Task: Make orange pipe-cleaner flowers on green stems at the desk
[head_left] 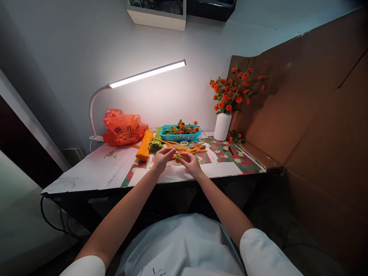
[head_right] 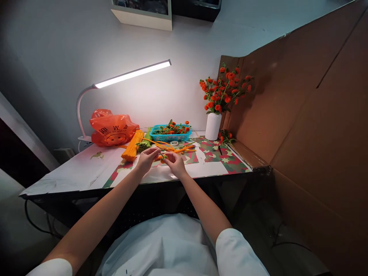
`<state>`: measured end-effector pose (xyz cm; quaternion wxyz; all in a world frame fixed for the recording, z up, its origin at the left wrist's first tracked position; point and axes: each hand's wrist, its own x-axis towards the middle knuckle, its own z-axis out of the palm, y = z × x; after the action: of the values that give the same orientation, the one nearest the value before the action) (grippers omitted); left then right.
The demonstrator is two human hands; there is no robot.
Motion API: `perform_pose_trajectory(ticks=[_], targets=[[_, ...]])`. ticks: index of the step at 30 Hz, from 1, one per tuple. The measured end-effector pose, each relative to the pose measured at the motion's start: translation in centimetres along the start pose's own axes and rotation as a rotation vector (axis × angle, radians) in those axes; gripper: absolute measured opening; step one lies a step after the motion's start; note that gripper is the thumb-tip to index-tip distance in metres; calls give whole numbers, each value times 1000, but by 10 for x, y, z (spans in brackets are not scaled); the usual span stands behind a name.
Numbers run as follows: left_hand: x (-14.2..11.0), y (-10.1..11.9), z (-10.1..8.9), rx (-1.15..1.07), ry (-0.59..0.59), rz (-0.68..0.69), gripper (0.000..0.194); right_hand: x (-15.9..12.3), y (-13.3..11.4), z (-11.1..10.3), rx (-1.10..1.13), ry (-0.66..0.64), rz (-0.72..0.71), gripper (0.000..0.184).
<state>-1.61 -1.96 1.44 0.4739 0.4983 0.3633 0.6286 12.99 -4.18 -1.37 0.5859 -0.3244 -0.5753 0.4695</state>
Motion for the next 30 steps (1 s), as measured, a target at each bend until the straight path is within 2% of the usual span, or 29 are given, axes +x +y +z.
perform_pose_trajectory(ticks=[4,10,16,22,30], targets=[[-7,0,-1,47,-59,49,40,-3,-2,1,-87,75,-79,42],[-16,5,0,271,-265,197,32,-10,-11,3,-231,143,-188,31],[-15,4,-3,391,-234,339,29,-13,-14,2,-337,170,-230,22],[-17,0,-5,493,-199,291,29,-12,-12,0,-396,177,-322,16],[-18,8,-7,668,-357,264,32,-14,-13,-3,-500,106,-300,25]])
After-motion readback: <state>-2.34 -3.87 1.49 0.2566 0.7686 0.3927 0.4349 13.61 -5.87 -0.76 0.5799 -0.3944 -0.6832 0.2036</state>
